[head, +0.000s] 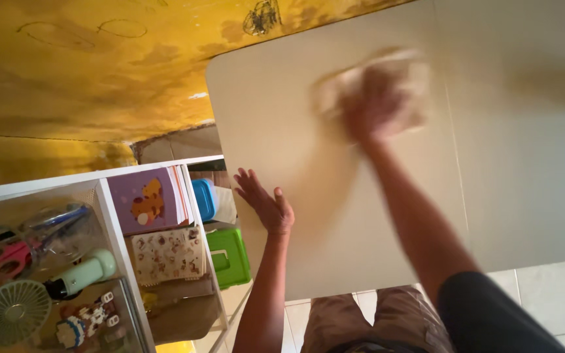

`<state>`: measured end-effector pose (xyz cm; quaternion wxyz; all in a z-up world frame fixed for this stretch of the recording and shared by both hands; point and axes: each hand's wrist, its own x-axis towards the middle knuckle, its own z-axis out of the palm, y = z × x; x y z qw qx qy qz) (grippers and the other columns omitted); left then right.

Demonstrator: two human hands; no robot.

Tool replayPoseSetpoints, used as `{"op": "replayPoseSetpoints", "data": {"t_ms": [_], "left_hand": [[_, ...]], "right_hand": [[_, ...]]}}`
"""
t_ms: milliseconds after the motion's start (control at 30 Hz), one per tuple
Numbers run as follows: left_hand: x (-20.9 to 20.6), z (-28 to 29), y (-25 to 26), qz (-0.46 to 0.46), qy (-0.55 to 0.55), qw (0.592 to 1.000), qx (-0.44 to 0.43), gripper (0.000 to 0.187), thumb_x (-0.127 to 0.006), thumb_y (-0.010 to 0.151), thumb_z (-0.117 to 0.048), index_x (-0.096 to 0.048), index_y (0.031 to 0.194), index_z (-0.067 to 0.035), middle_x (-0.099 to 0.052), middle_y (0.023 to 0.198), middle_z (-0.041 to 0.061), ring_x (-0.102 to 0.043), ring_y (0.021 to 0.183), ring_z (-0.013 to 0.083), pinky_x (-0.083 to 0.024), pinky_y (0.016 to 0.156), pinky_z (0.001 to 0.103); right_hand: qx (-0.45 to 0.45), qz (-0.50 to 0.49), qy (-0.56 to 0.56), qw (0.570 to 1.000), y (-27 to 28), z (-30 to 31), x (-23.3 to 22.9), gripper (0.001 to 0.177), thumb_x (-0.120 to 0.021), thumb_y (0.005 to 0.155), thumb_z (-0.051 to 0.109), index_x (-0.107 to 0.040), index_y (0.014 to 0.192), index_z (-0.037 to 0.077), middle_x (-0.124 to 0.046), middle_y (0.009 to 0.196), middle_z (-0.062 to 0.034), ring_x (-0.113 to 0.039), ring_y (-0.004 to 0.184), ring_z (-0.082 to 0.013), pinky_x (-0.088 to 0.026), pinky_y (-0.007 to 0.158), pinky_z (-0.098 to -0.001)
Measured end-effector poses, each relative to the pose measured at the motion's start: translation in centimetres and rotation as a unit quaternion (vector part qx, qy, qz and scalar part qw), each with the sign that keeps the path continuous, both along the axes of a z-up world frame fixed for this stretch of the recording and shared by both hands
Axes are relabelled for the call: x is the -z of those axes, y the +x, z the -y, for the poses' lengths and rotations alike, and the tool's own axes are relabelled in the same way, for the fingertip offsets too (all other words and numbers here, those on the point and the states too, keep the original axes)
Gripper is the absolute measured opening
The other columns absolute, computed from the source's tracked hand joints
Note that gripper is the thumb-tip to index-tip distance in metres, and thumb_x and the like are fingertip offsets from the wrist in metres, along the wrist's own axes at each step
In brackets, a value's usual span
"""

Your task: The person wipes the surface of a light-colored table using a cloth after spraying it with liquid from a bottle.

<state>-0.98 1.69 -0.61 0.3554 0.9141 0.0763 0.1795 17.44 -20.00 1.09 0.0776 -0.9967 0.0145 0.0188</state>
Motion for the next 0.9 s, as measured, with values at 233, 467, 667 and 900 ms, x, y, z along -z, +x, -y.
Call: {"op": "replayPoseSetpoints", "data": {"t_ms": [233,467,667,900], "left_hand": [[0.4,-0.7,-0.5,0.061,-0.025,0.996,-0.059,0.074,-0.019,0.112,-0.05,-0.018,0.164,0.003,-0.015,0.173,0.026,-0.006,0.164,0.0416,0.002,0.133,0.058],[1.0,-1.0,0.4,0.061,-0.054,0.995,-0.059,0.073,-0.026,0.112,-0.051,-0.025,0.163,0.003,-0.025,0.171,0.023,-0.019,0.163,0.0406,-0.012,0.134,0.053],[1.0,-0.4,1.2,0.022,-0.035,0.997,-0.061,0.076,-0.029,0.111,-0.053,-0.028,0.161,0.004,-0.029,0.169,0.024,-0.022,0.16,0.0425,-0.013,0.132,0.053],[1.8,-1.1,1.0,0.072,-0.13,0.987,-0.066,0.08,-0.03,0.111,-0.059,-0.028,0.161,0.004,-0.026,0.169,0.026,-0.021,0.161,0.0416,-0.017,0.132,0.05]], "right_hand": [[-0.339,0.061,0.048,0.938,-5.2,-14.8,1.8,0.075,-0.051,0.089,0.069,-0.048,0.148,0.023,-0.036,0.161,-0.0079,-0.027,0.152,-0.0341,-0.018,0.119,-0.0671],[-0.314,-0.116,0.039,0.941,-4.7,-3.4,0.1,0.07,-0.048,0.093,0.071,-0.046,0.15,0.031,-0.028,0.167,-0.0049,-0.02,0.155,-0.0337,-0.013,0.117,-0.0698],[0.013,-0.047,0.055,0.997,-7.3,13.3,-2.0,0.076,-0.056,0.097,0.059,-0.041,0.158,0.017,-0.031,0.167,-0.015,-0.02,0.158,-0.0376,-0.017,0.122,-0.0683],[0.096,0.036,0.041,0.994,-5.8,7.9,0.4,0.073,-0.05,0.099,0.061,-0.04,0.16,0.021,-0.027,0.171,-0.0123,-0.015,0.158,-0.0374,-0.008,0.122,-0.0698]]}}
